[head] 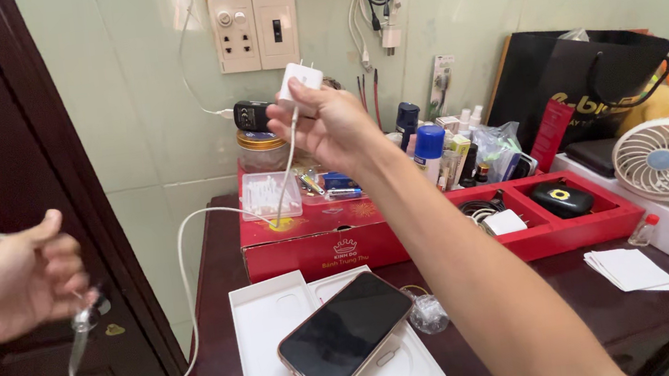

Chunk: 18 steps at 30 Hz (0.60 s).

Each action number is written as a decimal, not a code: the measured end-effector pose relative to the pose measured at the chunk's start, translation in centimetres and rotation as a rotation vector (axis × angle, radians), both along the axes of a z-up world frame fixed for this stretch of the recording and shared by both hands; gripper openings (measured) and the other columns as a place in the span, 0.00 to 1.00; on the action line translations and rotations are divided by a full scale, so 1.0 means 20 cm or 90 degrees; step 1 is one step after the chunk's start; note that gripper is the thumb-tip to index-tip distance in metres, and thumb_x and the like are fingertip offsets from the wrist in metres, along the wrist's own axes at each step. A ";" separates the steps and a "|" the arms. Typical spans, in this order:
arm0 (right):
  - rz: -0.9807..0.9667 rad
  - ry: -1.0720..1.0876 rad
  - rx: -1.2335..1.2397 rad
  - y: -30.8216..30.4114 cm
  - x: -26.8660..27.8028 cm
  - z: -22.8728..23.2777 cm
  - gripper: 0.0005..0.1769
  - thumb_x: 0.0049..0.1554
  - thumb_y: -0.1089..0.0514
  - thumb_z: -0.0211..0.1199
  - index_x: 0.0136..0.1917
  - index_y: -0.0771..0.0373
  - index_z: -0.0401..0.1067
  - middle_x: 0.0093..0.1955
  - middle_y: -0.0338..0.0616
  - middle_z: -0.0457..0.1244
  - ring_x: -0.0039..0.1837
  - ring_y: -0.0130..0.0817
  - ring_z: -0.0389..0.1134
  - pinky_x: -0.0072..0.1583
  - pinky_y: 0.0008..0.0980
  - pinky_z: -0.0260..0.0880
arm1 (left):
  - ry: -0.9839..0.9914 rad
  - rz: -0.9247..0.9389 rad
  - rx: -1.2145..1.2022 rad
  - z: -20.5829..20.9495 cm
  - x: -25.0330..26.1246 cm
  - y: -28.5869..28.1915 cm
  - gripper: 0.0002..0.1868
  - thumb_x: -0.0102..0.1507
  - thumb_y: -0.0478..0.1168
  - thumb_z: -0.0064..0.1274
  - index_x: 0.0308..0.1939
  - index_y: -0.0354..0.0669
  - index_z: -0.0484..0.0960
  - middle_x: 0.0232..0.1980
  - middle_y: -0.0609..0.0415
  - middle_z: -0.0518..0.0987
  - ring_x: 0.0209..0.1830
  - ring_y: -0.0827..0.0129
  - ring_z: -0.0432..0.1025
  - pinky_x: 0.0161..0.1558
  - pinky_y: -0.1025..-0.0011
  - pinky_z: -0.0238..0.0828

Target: The person unboxes a new smartphone, removes protective packaging, and connects the charger to a wall outlet. They handle the phone, SIM tray, and charging cable, then plug the charger into the wall socket.

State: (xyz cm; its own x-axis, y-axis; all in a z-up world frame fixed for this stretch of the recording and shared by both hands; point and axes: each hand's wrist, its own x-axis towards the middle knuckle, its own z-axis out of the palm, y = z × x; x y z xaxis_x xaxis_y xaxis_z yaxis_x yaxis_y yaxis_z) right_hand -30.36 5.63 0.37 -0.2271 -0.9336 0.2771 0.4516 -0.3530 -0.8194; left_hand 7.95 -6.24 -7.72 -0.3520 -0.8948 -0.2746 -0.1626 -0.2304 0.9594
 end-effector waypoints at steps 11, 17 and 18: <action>-0.066 0.013 0.010 -0.10 0.02 -0.09 0.14 0.63 0.59 0.56 0.60 0.65 0.61 0.53 0.51 0.62 0.53 0.43 0.70 0.57 0.51 0.80 | -0.818 -0.186 0.050 0.14 0.03 0.17 0.30 0.73 0.65 0.30 0.42 0.41 0.73 0.27 0.51 0.67 0.36 0.54 0.73 0.44 0.52 0.78; -0.012 0.091 -0.002 -0.10 0.08 -0.13 0.15 0.62 0.58 0.60 0.60 0.67 0.67 0.50 0.46 0.64 0.51 0.37 0.68 0.56 0.47 0.81 | -0.911 -0.128 -0.290 0.37 -0.13 0.21 0.32 0.73 0.64 0.34 0.61 0.41 0.73 0.29 0.46 0.70 0.28 0.59 0.77 0.30 0.66 0.81; -0.009 0.105 -0.006 -0.10 0.09 -0.13 0.16 0.61 0.58 0.61 0.61 0.66 0.68 0.50 0.45 0.64 0.51 0.36 0.69 0.55 0.45 0.80 | -0.853 -0.122 -0.387 0.39 -0.16 0.19 0.30 0.74 0.61 0.33 0.57 0.38 0.74 0.31 0.43 0.72 0.28 0.55 0.77 0.32 0.62 0.82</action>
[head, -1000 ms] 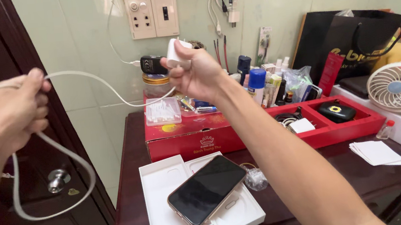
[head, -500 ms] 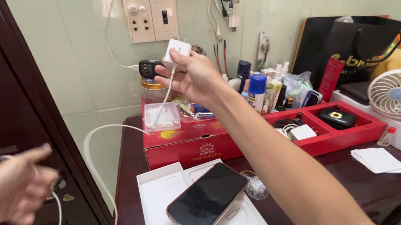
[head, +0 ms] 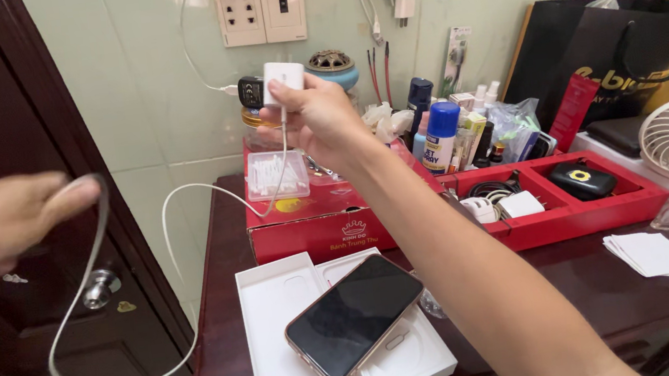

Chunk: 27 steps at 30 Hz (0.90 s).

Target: The person unboxes a new smartphone, removes protective packaging, and connects the charger to a wall outlet. They handle the phone, SIM tray, and charging cable, then plug the charger into the wall socket.

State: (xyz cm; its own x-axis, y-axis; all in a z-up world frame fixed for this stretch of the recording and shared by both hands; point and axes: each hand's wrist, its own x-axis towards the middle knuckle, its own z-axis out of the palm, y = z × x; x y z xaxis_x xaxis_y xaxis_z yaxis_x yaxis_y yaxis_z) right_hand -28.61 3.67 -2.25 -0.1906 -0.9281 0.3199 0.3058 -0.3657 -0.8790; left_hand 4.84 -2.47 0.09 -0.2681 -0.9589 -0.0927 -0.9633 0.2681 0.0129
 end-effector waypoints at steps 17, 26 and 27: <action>0.090 -0.010 0.024 -0.08 -0.04 0.00 0.19 0.59 0.58 0.62 0.62 0.64 0.65 0.51 0.47 0.67 0.50 0.37 0.72 0.51 0.35 0.77 | 1.176 -0.153 0.207 0.00 -0.55 0.06 0.11 0.68 0.40 0.39 0.29 0.54 0.67 0.36 0.56 0.70 0.49 0.59 0.75 0.61 0.58 0.73; 0.036 0.043 -0.042 -0.17 -0.04 0.02 0.21 0.61 0.60 0.60 0.65 0.72 0.66 0.51 0.52 0.68 0.48 0.38 0.73 0.49 0.33 0.76 | 0.993 -0.216 0.153 -0.01 -0.47 -0.04 0.10 0.64 0.44 0.52 0.45 0.43 0.75 0.39 0.62 0.72 0.34 0.72 0.60 0.37 0.75 0.61; 0.018 0.046 -0.037 -0.18 -0.02 0.02 0.23 0.60 0.61 0.61 0.67 0.70 0.65 0.51 0.50 0.69 0.48 0.36 0.72 0.49 0.32 0.76 | 0.925 -0.222 0.046 -0.02 -0.44 -0.06 0.12 0.64 0.44 0.54 0.45 0.40 0.72 0.41 0.61 0.74 0.37 0.73 0.64 0.38 0.74 0.64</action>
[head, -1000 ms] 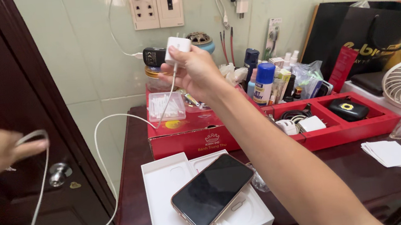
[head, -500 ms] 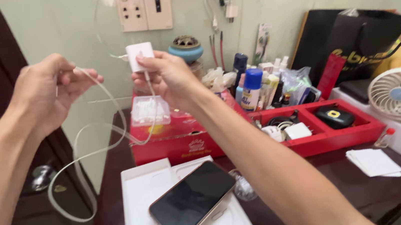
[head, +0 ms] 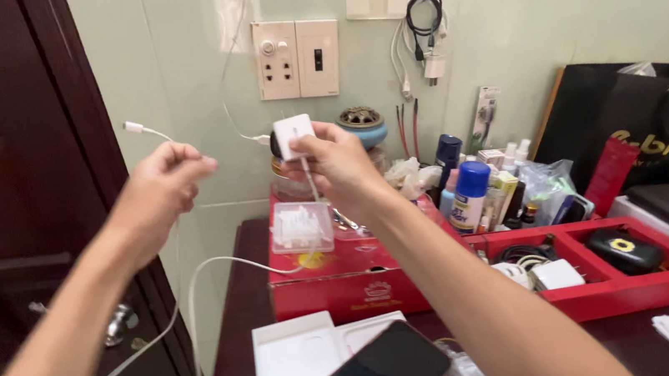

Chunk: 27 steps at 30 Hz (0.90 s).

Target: The person unboxes a new smartphone, removes protective packaging, and connects the charger to a wall outlet. They handle the phone, SIM tray, and charging cable, then plug the charger into the wall socket.

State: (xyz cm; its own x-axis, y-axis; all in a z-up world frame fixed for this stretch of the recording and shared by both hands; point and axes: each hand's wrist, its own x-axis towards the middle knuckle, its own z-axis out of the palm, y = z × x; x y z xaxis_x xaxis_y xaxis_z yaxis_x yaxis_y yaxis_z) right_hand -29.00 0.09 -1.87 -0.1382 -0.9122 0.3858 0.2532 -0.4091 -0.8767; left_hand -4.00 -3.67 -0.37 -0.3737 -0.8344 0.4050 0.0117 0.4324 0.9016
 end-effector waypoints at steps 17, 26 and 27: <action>-0.176 0.039 0.046 0.01 -0.02 0.09 0.26 0.58 0.57 0.62 0.66 0.65 0.59 0.55 0.52 0.67 0.46 0.37 0.74 0.47 0.32 0.78 | -0.207 0.162 -0.190 0.03 -0.26 -0.22 0.17 0.67 0.54 0.52 0.39 0.50 0.90 0.24 0.55 0.83 0.24 0.68 0.78 0.33 0.63 0.74; -0.251 0.176 0.034 0.01 0.05 0.17 0.22 0.57 0.58 0.65 0.63 0.64 0.65 0.48 0.49 0.65 0.39 0.31 0.71 0.39 0.28 0.74 | -0.198 0.231 -0.625 0.11 -0.29 -0.21 0.42 0.49 0.47 0.70 0.68 0.54 0.76 0.56 0.48 0.78 0.43 0.52 0.76 0.46 0.55 0.72; -0.260 0.184 0.038 0.02 0.05 0.17 0.22 0.56 0.57 0.65 0.62 0.64 0.65 0.48 0.49 0.66 0.39 0.30 0.71 0.39 0.28 0.74 | -0.218 0.229 -0.661 0.11 -0.30 -0.21 0.42 0.48 0.46 0.70 0.68 0.54 0.76 0.57 0.49 0.77 0.44 0.53 0.76 0.45 0.55 0.71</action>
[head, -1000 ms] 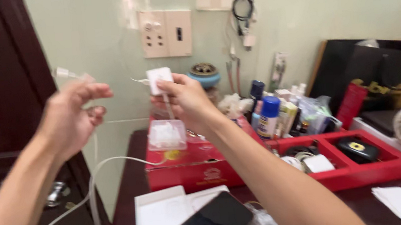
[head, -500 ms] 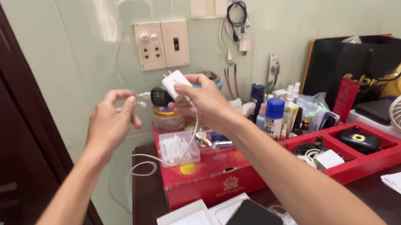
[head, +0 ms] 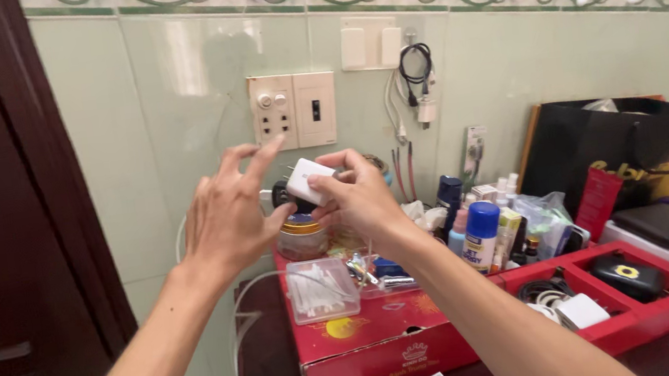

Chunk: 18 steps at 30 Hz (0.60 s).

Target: The person unboxes a new smartphone, removes protective packaging, and connects the charger to a wall outlet. They handle the phone, SIM tray, and charging cable, then plug the charger into the wall socket.

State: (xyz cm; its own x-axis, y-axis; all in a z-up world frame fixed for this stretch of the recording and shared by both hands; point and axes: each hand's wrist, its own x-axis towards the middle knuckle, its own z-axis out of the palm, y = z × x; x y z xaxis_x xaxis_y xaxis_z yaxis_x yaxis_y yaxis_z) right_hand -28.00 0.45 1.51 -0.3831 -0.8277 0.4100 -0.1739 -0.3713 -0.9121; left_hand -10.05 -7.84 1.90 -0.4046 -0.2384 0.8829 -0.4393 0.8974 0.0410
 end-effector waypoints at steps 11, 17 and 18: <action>0.152 -0.298 0.003 0.04 -0.08 0.05 0.30 0.57 0.50 0.59 0.68 0.68 0.66 0.52 0.54 0.63 0.42 0.39 0.72 0.42 0.30 0.78 | -0.099 -0.017 -0.129 0.08 -0.17 -0.10 0.30 0.53 0.49 0.67 0.59 0.54 0.81 0.49 0.57 0.82 0.47 0.59 0.77 0.45 0.58 0.69; 0.141 0.162 -0.089 0.09 -0.10 0.06 0.37 0.52 0.69 0.64 0.74 0.60 0.62 0.66 0.50 0.62 0.58 0.36 0.71 0.55 0.31 0.80 | -0.139 -0.007 0.030 0.15 -0.13 -0.12 0.30 0.53 0.54 0.67 0.60 0.63 0.80 0.50 0.59 0.81 0.42 0.53 0.75 0.47 0.58 0.71; 0.102 0.225 -0.139 0.07 -0.08 0.05 0.37 0.51 0.69 0.67 0.74 0.62 0.63 0.65 0.50 0.61 0.59 0.36 0.72 0.57 0.31 0.79 | -0.139 -0.004 0.035 0.15 -0.12 -0.13 0.31 0.53 0.54 0.67 0.60 0.64 0.79 0.50 0.59 0.81 0.42 0.53 0.75 0.47 0.58 0.71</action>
